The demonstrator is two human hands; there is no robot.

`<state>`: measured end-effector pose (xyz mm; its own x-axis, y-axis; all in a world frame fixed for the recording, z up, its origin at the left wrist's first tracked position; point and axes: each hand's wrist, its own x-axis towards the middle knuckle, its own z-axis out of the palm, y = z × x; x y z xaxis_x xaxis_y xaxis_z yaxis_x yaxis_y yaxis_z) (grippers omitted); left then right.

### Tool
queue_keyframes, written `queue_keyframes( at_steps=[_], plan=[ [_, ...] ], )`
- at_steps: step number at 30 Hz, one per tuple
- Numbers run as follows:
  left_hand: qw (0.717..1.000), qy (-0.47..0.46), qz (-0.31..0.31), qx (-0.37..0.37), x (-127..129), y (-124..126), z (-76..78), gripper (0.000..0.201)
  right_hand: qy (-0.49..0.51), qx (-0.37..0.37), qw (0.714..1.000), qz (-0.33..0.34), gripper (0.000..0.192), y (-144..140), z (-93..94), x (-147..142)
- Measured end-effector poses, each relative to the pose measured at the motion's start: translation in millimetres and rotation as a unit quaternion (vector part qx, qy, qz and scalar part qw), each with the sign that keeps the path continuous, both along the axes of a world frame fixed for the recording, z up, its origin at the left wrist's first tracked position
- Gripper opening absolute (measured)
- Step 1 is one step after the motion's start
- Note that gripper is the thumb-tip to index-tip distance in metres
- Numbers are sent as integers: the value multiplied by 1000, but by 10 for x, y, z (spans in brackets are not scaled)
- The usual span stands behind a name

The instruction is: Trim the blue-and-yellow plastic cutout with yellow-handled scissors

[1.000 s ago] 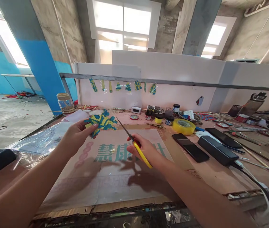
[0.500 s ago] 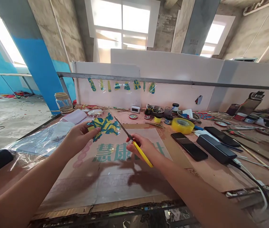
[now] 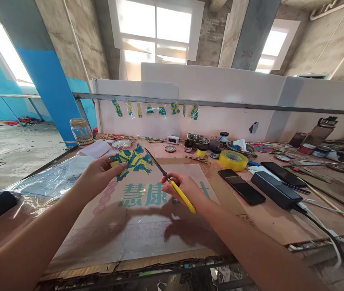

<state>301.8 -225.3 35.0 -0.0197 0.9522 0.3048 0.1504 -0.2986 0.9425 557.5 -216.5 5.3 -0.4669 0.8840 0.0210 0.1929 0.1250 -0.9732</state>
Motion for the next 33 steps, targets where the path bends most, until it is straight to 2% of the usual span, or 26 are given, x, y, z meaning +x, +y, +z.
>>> queue_keyframes(
  at_steps=[12, 20, 25, 28, 33],
  plan=[
    [1000, -4, -7, -3, -28, 12, 4, 35, -2, -21, 1000, -15, 32, -21, 45, -32],
    [999, 35, -21, 0, -92, 47, -12, 29, -9, 37, 999, 3, 41, -43, 11, -41],
    [998, 47, -25, -22, -98, 49, -13, 29, -15, 9, 1000, 12, 36, 37, -31, -11],
    [997, 72, -33, -24, -88, 44, -9, 29, -20, 34, 999, 8, 32, 42, -11, -16],
    [992, 113, -53, -25, -77, 47, -39, 28, -51, 82, 995, 10, 38, 8, 14, -3]
  ],
)
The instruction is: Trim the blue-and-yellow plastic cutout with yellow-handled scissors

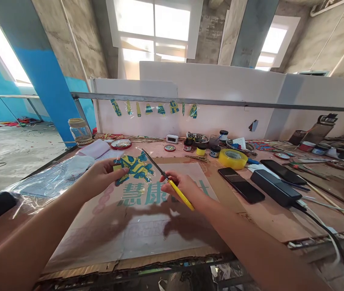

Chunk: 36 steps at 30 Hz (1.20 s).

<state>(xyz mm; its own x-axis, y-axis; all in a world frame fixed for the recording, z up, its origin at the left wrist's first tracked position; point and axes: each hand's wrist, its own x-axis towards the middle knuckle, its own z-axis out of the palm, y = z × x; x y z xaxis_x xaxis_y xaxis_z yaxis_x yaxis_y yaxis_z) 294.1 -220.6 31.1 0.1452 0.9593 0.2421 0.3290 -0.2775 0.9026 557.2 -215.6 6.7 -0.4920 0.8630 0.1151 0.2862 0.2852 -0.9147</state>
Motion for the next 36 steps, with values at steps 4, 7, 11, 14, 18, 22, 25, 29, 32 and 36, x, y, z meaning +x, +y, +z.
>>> queue_keyframes(
  at_steps=[4, 7, 11, 14, 18, 22, 25, 29, 32, 36],
  plan=[
    [999, 33, -13, -1, -23, 16, -36, 27, 8, -13, 1000, -2, 38, 30, -65, 19],
    [999, 39, -24, -3, -40, 34, -53, 26, 10, -19, 1000, 1, 38, 64, -108, 22],
    [999, 34, -33, 0, -43, 52, -69, 26, 27, -49, 998, -8, 37, 60, -93, 4],
    [999, 35, -28, -1, -42, 55, -76, 26, 47, -74, 996, -23, 36, 13, -47, -25],
    [999, 29, -37, -3, -41, 31, -60, 24, 64, -71, 994, -60, 31, -20, 6, -41],
    [997, 54, -48, -13, -14, 13, -67, 26, 86, -50, 990, -105, 34, 24, 38, 2],
    [996, 67, -53, -3, 57, 20, -144, 32, 88, 19, 989, -118, 35, 27, 40, 24],
    [995, 66, -69, -22, 224, 4, -309, 39, 61, 114, 986, -104, 27, 26, -51, -15],
    [991, 69, -102, -49, 334, -40, -405, 36, 81, 120, 986, -80, 28, 79, -181, -50],
    [985, 152, -75, -40, 329, -59, -422, 38, 79, 159, 981, -81, 29, 99, -255, -30]
  ],
)
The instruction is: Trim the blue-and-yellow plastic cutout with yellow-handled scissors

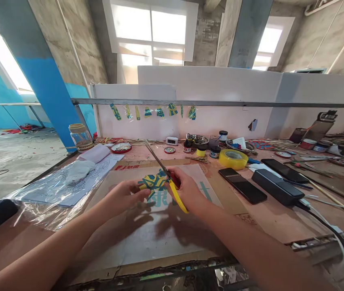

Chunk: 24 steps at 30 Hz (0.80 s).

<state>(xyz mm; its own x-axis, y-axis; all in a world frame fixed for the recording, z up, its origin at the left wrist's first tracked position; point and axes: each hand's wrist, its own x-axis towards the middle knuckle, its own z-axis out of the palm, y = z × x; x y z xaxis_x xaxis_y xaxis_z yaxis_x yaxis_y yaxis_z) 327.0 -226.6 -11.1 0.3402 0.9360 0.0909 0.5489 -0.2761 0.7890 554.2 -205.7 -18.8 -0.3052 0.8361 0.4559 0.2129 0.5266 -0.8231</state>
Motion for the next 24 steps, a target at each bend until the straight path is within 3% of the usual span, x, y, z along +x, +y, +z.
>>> queue_keyframes(
  at_steps=[3, 5, 8, 12, 17, 20, 24],
  plan=[
    [987, 80, 60, 125, -116, 35, 66, 42, -63, 76, 994, -52, 29, -37, 56, 54],
    [967, 87, 97, 221, -198, 50, 133, 51, -126, 148, 977, -92, 31, -42, 114, 101],
    [930, 71, 133, 334, -268, 28, 241, 57, -238, 249, 930, -128, 35, -18, 204, 177],
    [873, 83, 151, 456, -260, -35, 328, 50, -377, 307, 863, -134, 42, -41, 320, 235],
    [851, 118, 112, 500, -231, -57, 326, 34, -450, 332, 820, -122, 41, -136, 390, 215],
    [848, 127, 108, 502, -222, -43, 306, 24, -455, 338, 816, -109, 44, -122, 336, 204],
    [849, 138, 114, 496, -213, -8, 282, 13, -419, 349, 832, -99, 43, 3, 158, 204]
  ],
)
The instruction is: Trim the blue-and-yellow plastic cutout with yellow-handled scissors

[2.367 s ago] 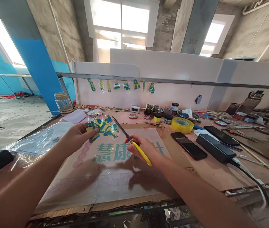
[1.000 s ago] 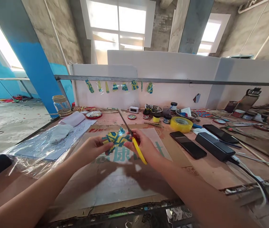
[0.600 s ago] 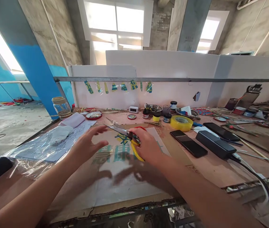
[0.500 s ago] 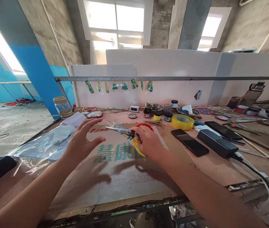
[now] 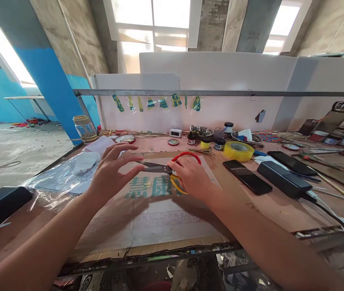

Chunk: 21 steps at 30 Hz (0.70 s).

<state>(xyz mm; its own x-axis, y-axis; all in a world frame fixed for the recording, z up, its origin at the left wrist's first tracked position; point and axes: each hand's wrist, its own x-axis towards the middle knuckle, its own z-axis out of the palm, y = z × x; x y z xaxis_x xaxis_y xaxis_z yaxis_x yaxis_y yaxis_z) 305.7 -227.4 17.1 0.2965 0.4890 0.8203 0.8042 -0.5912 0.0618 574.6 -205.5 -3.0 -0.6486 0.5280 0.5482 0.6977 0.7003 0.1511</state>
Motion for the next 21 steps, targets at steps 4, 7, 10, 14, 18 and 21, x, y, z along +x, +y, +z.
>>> queue_keyframes(
  at_steps=[4, 7, 10, 14, 18, 21],
  plan=[
    [1000, -9, 3, -20, -8, 29, -19, 10, 2, -9, 1000, 11, 42, 89, -99, 0],
    [997, -55, -4, -44, 13, 22, -34, 12, -16, -8, 1000, 4, 44, 32, -16, -10],
    [988, -133, -2, -73, 74, -6, -52, 12, -43, -9, 999, -17, 45, -104, 149, -26],
    [956, -259, -18, -139, 68, 0, -21, 16, -58, -1, 998, -37, 47, -233, 302, -23],
    [901, -391, 13, -189, -140, 100, 82, 23, -47, -20, 998, -42, 44, -168, 282, 28],
    [949, -260, 20, -179, -224, 180, 43, 18, 60, -61, 995, -47, 45, -17, 183, 77]
  ],
)
